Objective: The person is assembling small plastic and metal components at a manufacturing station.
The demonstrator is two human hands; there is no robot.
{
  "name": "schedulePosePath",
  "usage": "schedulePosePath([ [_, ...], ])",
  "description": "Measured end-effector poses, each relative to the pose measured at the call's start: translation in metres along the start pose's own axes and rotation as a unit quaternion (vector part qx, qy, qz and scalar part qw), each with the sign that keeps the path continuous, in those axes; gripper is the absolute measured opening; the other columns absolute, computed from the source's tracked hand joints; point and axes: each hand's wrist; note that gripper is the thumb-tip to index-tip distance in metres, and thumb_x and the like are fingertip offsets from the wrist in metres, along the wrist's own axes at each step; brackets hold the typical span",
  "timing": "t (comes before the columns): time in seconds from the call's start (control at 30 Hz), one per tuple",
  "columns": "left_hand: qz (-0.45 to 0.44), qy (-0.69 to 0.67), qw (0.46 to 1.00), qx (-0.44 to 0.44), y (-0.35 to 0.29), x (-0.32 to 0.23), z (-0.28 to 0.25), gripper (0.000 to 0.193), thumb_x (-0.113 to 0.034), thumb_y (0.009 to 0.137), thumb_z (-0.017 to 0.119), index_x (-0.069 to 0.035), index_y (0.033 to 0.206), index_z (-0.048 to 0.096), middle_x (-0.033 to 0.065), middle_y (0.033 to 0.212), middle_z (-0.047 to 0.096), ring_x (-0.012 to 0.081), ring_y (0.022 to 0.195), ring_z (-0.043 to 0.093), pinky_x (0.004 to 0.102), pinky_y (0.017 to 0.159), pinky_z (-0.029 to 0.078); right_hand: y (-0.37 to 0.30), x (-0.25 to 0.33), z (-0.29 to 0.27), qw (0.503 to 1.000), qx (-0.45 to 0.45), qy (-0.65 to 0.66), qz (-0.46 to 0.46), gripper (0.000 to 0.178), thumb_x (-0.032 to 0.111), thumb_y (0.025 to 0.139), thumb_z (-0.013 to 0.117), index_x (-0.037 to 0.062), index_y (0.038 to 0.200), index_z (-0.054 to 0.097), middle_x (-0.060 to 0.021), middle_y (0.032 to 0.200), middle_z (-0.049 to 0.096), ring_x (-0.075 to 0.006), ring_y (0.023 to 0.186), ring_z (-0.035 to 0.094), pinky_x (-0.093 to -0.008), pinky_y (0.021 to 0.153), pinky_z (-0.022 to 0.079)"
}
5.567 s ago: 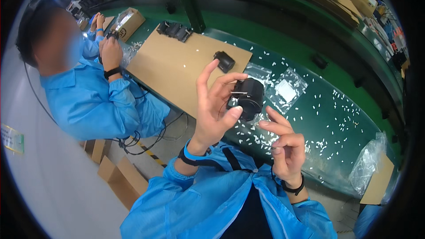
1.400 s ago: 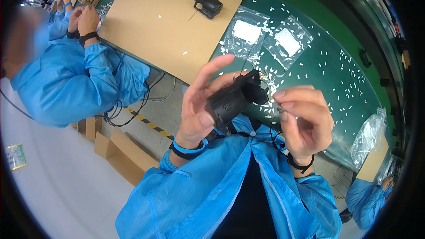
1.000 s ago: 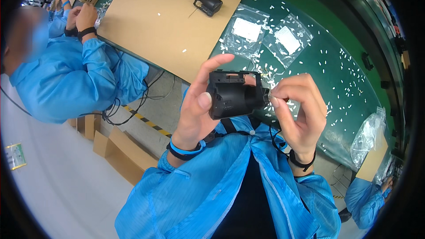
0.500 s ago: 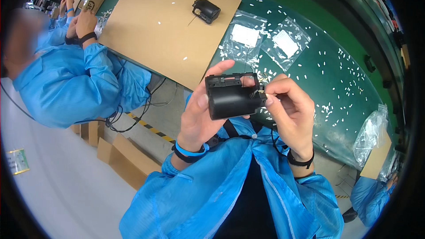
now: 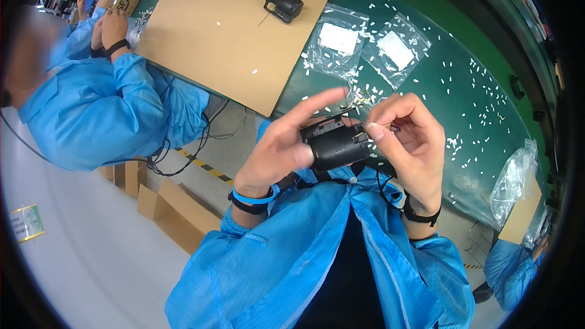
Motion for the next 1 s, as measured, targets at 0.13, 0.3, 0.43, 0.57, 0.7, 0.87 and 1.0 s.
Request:
schedulePosePath([
  [0.13, -0.047, -0.022, 0.998, -0.027, 0.003, -0.004, 0.003, 0.073, -0.007, 0.091, 0.061, -0.002, 0.154, 0.023, 0.024, 0.131, 0.055, 0.0249, 0.109, 0.065, 0.0337, 0.092, 0.055, 0.0, -0.004, 0.002, 1.0, 0.009, 0.012, -0.011, 0.011, -0.007, 0.089, 0.064, -0.0017, 0.096, 0.057, -0.0063, 0.096, 0.06, -0.01, 0.086, 0.059, -0.0245, 0.078, 0.048],
  [0.3, -0.034, -0.027, 0.999, -0.003, 0.007, 0.007, 0.016, 0.056, -0.006, 0.092, 0.057, 0.001, 0.142, 0.034, 0.0151, 0.113, 0.05, 0.0256, 0.097, 0.066, 0.0327, 0.059, 0.064, -0.002, -0.001, 0.006, 1.0, 0.027, -0.007, 0.011, 0.01, -0.007, 0.09, 0.061, -0.0006, 0.096, 0.057, -0.0041, 0.092, 0.057, -0.0086, 0.08, 0.057, -0.0229, 0.07, 0.044],
  [0.43, -0.009, -0.116, 0.993, 0.0, 0.009, 0.013, 0.018, 0.037, -0.005, 0.093, 0.055, 0.001, 0.127, 0.041, 0.0155, 0.114, 0.05, 0.0247, 0.098, 0.066, 0.0337, 0.063, 0.065, -0.002, -0.005, 0.005, 0.999, 0.028, -0.017, -0.011, 0.011, -0.008, 0.089, 0.06, -0.0011, 0.098, 0.058, -0.004, 0.092, 0.056, -0.009, 0.076, 0.055, -0.0233, 0.068, 0.043],
  [0.57, 0.029, -0.03, 0.998, -0.05, 0.01, 0.016, 0.025, 0.026, -0.014, 0.095, 0.053, 0.002, 0.113, 0.043, 0.021, 0.112, 0.048, 0.0312, 0.095, 0.066, 0.0349, 0.059, 0.065, -0.002, -0.004, 0.004, 0.994, 0.027, -0.09, -0.058, 0.012, -0.008, 0.086, 0.062, -0.002, 0.097, 0.064, -0.0054, 0.089, 0.057, -0.0111, 0.073, 0.053, -0.0241, 0.067, 0.043],
  [0.7, 0.06, 0.01, 0.997, -0.053, 0.01, 0.02, 0.019, 0.021, -0.013, 0.096, 0.052, 0.001, 0.11, 0.045, 0.0191, 0.109, 0.048, 0.0285, 0.093, 0.066, 0.0337, 0.06, 0.064, -0.004, 0.005, 0.006, 0.982, 0.022, -0.178, -0.065, 0.014, -0.008, 0.085, 0.062, -0.0012, 0.095, 0.069, -0.0073, 0.088, 0.059, -0.0124, 0.073, 0.057, -0.0246, 0.064, 0.046],
  [0.87, 0.124, 0.054, 0.989, -0.062, 0.012, 0.021, 0.02, 0.013, -0.004, 0.098, 0.055, 0.002, 0.108, 0.052, 0.0128, 0.109, 0.048, 0.0174, 0.085, 0.065, 0.0284, 0.063, 0.064, -0.005, 0.013, 0.008, 0.976, 0.009, -0.21, -0.059, 0.017, -0.008, 0.085, 0.062, -0.0019, 0.097, 0.071, -0.0082, 0.088, 0.06, -0.0135, 0.07, 0.064, -0.0254, 0.06, 0.051],
  [1.0, 0.147, 0.139, 0.977, -0.065, 0.012, 0.02, 0.02, 0.013, -0.003, 0.098, 0.056, 0.002, 0.109, 0.053, 0.0129, 0.109, 0.048, 0.0164, 0.085, 0.064, 0.0276, 0.063, 0.063, -0.004, 0.012, 0.007, 0.951, 0.017, -0.29, -0.106, 0.019, -0.01, 0.083, 0.061, -0.0024, 0.097, 0.071, -0.009, 0.088, 0.06, -0.0154, 0.067, 0.066, -0.0264, 0.059, 0.052],
])
Point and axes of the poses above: each hand's wrist, its own y-axis towards the middle knuckle, its own z-axis out of the palm, x = y × z
